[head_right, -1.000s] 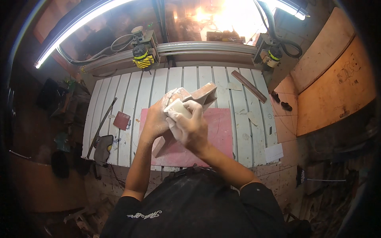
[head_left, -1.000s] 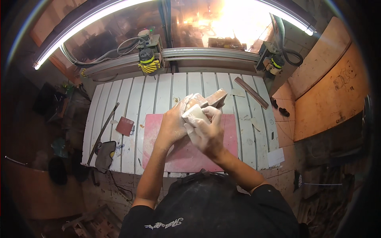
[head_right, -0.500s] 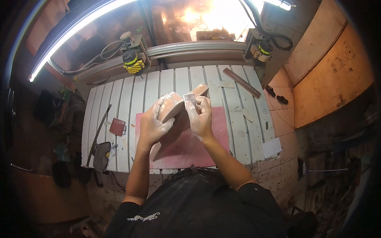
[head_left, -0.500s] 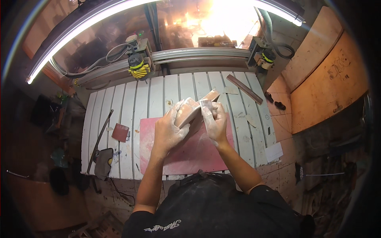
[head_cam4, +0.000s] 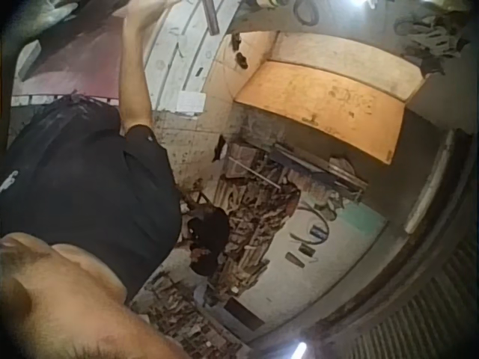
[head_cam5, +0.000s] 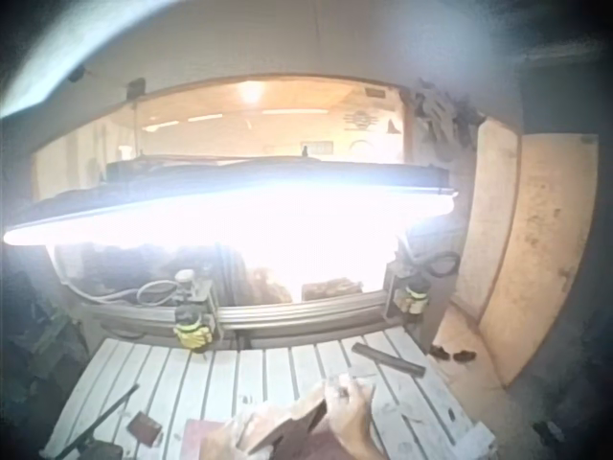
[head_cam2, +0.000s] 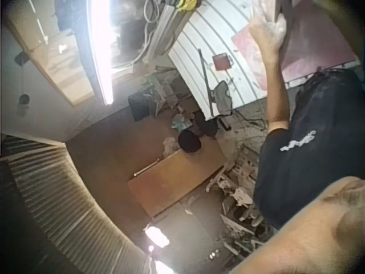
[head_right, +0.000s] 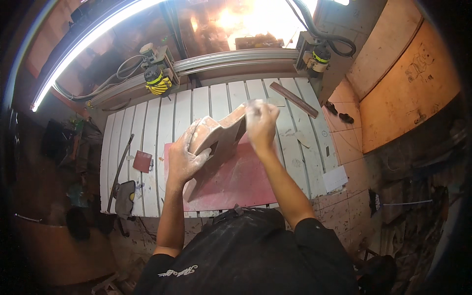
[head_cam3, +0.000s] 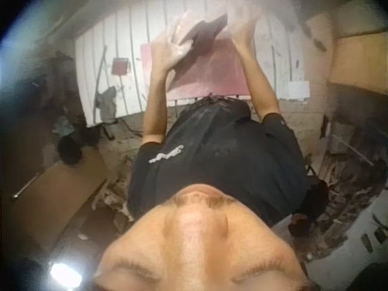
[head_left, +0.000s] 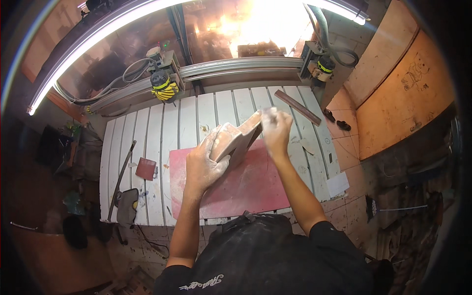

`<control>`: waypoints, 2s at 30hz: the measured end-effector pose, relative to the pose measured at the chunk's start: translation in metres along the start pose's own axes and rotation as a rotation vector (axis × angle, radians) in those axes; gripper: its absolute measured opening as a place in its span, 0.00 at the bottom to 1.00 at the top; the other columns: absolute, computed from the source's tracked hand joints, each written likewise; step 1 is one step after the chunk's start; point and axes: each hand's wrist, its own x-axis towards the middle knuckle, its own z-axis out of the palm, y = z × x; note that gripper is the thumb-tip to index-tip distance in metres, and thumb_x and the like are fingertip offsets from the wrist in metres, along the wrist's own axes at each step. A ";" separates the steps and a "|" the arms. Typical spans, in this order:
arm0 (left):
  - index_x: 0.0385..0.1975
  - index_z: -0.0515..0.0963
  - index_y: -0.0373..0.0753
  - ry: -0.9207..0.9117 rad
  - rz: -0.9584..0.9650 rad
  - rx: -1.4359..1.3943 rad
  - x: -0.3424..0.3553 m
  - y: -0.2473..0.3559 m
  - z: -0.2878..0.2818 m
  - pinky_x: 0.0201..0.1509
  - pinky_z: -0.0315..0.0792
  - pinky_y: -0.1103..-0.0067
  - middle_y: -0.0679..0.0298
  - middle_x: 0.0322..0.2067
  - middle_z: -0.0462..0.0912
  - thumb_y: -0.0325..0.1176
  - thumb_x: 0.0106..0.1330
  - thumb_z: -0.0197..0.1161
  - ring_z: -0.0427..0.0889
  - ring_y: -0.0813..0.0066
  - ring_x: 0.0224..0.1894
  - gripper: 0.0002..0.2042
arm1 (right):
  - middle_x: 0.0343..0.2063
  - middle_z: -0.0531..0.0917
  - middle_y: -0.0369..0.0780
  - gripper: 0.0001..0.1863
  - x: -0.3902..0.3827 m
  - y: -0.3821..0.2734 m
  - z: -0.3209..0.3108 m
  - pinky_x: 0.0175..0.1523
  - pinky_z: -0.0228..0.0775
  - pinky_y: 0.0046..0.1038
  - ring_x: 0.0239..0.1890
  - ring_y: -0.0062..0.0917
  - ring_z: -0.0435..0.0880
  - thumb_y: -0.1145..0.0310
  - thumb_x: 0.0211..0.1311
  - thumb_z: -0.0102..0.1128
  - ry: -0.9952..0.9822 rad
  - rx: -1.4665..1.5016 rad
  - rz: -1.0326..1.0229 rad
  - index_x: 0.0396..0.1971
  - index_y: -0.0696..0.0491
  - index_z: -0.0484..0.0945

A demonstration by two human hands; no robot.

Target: The person sands the surface of a wooden guitar body by hand using a sanding block, moving it in repeated circular and linear motions across the wood.

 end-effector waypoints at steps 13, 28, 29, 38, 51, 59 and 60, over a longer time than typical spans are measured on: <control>0.68 0.75 0.39 0.045 0.039 0.005 0.016 -0.016 -0.023 0.59 0.79 0.63 0.45 0.53 0.86 0.33 0.50 0.71 0.86 0.44 0.53 0.38 | 0.44 0.78 0.39 0.10 -0.041 -0.057 0.007 0.56 0.75 0.29 0.46 0.22 0.79 0.69 0.74 0.66 -0.395 0.755 0.307 0.47 0.57 0.78; 0.66 0.77 0.40 0.071 -0.014 -0.081 0.010 -0.024 -0.012 0.57 0.81 0.63 0.45 0.50 0.87 0.33 0.52 0.74 0.88 0.45 0.51 0.35 | 0.46 0.70 0.44 0.13 -0.033 -0.106 0.009 0.56 0.71 0.35 0.50 0.34 0.73 0.71 0.63 0.73 -0.276 0.570 -0.118 0.42 0.59 0.80; 0.65 0.77 0.40 0.094 0.001 -0.070 0.009 -0.027 -0.013 0.56 0.81 0.63 0.45 0.48 0.88 0.33 0.52 0.73 0.88 0.45 0.50 0.35 | 0.46 0.71 0.44 0.12 -0.041 -0.103 0.004 0.58 0.70 0.35 0.50 0.34 0.74 0.71 0.64 0.72 -0.292 0.371 -0.360 0.40 0.60 0.79; 0.63 0.79 0.38 0.163 0.006 -0.085 -0.005 -0.018 -0.001 0.51 0.83 0.65 0.44 0.44 0.89 0.34 0.52 0.76 0.91 0.49 0.45 0.33 | 0.43 0.81 0.43 0.14 0.006 -0.042 -0.001 0.53 0.74 0.31 0.48 0.28 0.81 0.68 0.70 0.68 -0.358 0.300 -0.056 0.50 0.59 0.82; 0.59 0.81 0.32 0.006 0.366 -0.146 -0.117 -0.069 0.083 0.64 0.80 0.61 0.48 0.55 0.86 0.37 0.48 0.77 0.86 0.48 0.58 0.34 | 0.48 0.84 0.38 0.20 -0.013 0.062 -0.119 0.48 0.82 0.34 0.47 0.26 0.86 0.53 0.77 0.60 -0.061 0.957 0.892 0.58 0.48 0.73; 0.60 0.84 0.43 -0.208 0.542 0.070 -0.135 -0.065 0.099 0.71 0.72 0.53 0.62 0.61 0.85 0.33 0.63 0.63 0.81 0.57 0.67 0.23 | 0.48 0.86 0.42 0.22 -0.043 0.134 -0.118 0.58 0.82 0.39 0.51 0.34 0.87 0.51 0.78 0.55 -0.012 0.870 0.902 0.58 0.51 0.77; 0.60 0.84 0.43 -0.209 0.534 0.081 -0.137 -0.069 0.096 0.71 0.72 0.53 0.62 0.61 0.85 0.33 0.63 0.63 0.81 0.57 0.67 0.23 | 0.46 0.86 0.41 0.21 -0.048 0.134 -0.110 0.55 0.83 0.37 0.48 0.33 0.87 0.50 0.78 0.56 -0.008 0.904 0.922 0.56 0.51 0.77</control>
